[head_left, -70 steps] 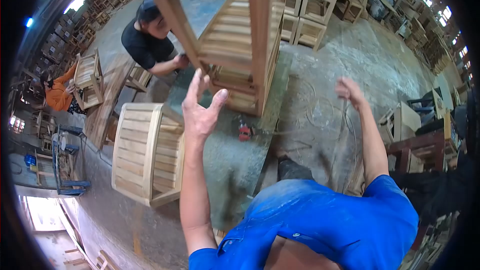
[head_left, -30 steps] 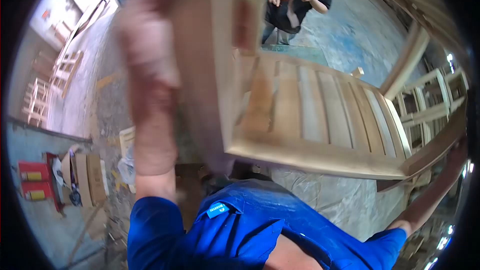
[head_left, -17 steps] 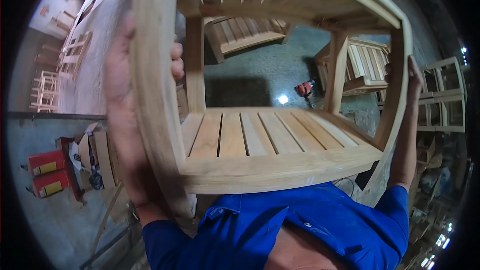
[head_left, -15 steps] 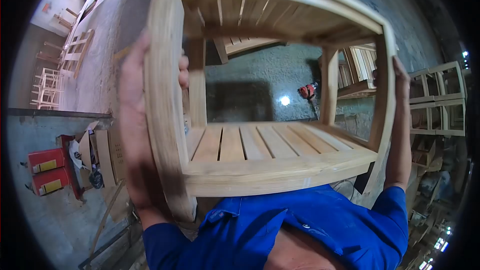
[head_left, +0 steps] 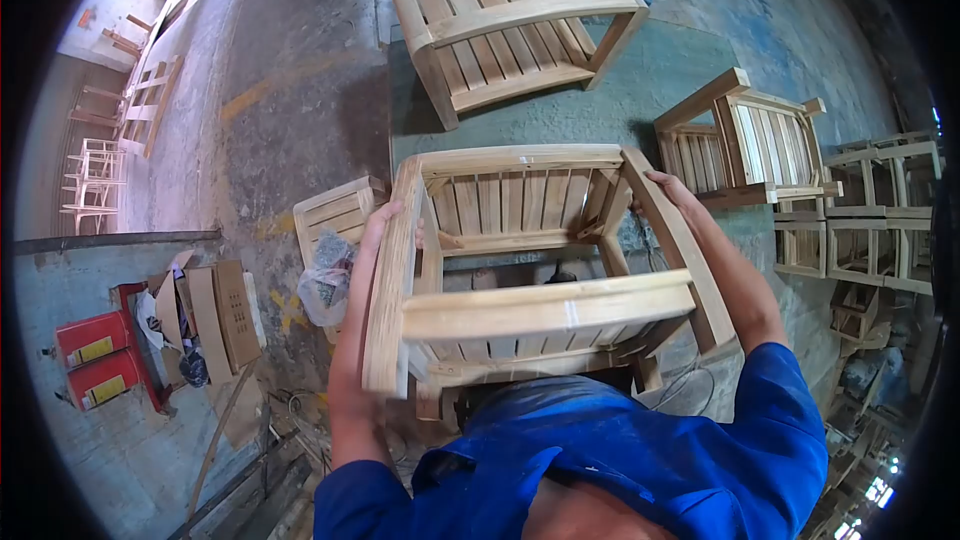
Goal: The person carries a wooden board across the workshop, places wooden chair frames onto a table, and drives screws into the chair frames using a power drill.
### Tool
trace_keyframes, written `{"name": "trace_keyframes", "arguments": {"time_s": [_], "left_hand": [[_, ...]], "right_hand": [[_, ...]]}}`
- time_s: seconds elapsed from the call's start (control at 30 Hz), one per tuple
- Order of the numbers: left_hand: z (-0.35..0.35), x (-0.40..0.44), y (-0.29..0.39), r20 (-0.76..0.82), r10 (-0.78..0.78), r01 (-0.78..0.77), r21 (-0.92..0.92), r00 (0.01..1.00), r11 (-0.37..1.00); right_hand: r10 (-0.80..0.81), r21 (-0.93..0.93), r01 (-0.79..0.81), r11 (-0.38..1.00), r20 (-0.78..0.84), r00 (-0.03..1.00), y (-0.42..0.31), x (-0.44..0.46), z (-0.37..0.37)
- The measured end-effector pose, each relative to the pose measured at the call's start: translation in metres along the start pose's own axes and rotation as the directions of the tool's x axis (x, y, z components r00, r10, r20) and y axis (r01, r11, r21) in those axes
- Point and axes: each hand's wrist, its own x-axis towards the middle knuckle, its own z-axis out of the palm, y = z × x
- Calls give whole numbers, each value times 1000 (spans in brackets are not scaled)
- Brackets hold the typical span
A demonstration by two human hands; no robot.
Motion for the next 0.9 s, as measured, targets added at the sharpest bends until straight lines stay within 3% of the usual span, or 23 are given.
{"name": "trace_keyframes", "arguments": {"time_s": [0.07, 0.13, 0.17, 0.23, 0.3, 0.33, 0.37, 0.4, 0.43, 0.47, 0.5, 0.53, 0.57, 0.6, 0.63, 0.67, 0.7, 0.77, 0.8, 0.9], "left_hand": [[-17, 31, -7, 16, -43, 43, 22, 999, 999], [-25, 45, -16, 57, -167, 173, -114, 984, 978], [-18, 38, -19, 44, -177, 181, -127, 983, 975], [14, 12, -14, -42, -70, 71, 15, 997, 997], [21, -9, -24, -89, -100, 100, -9, 991, 995], [15, -24, -40, -70, 315, -300, 163, 947, 940], [-12, -14, -37, -62, 306, -296, 129, 950, 946], [-40, -4, -35, -54, 297, -291, 94, 953, 952], [-38, -12, -32, -62, 313, -307, 93, 948, 947], [-31, -26, -35, -133, 277, -256, 158, 952, 954], [-19, -38, -36, -202, 246, -201, 220, 948, 955], [20, -54, -36, -487, 282, -111, 350, 827, 930], [8, -42, -39, -486, 290, -119, 352, 824, 929], [-17, -21, -49, -450, 384, 12, 662, 807, 750], [-29, -4, -51, -377, 461, 146, 876, 803, 460], [24, -18, -16, -527, 252, 194, 650, 812, 734], [14, 1, -10, -506, 275, 169, 667, 817, 725], [-40, 53, -10, -213, 364, -252, 420, 906, 872], [-73, 79, -11, -248, 317, -242, 289, 915, 926], [-56, 78, 13, -296, 360, -207, 443, 885, 872]], "right_hand": [[65, 17, -65, 998, 5, 998, 6, 19, -19], [15, 40, -14, 999, -26, 1000, 12, 24, -20], [37, 39, -36, 999, -26, 999, 14, 17, -18], [107, 78, -106, 991, 2, 994, 6, -10, -8], [85, 133, -96, 986, 86, 993, 1, -26, -1], [-2, 58, -1, 998, 45, 999, -7, -60, 28], [-108, -29, 109, 994, 23, 994, -15, -89, 56], [-116, -41, 118, 992, 43, 992, -13, -87, 49], [-296, 14, 296, 955, 101, 950, -9, -81, 32], [-463, 86, 455, 886, 143, 875, -3, -80, 22], [-585, -98, 591, 801, 83, 806, -3, -91, 42], [-494, -205, 484, 851, 1, 869, -1, -90, 43], [-400, -302, 356, 884, -98, 911, 1, -84, 40], [-434, -402, 400, 823, 8, 901, 5, -62, 31], [-619, -517, 506, 691, -61, 783, 15, -26, 20], [-556, -397, 497, 772, -41, 830, 6, -17, 26], [-504, -271, 483, 833, -6, 864, -6, -6, 34], [-527, -333, 488, 807, -35, 849, -18, 21, 33], [-597, -318, 570, 757, 15, 802, -23, 44, 25], [-571, -211, 552, 807, -38, 820, -47, 50, 38]]}}
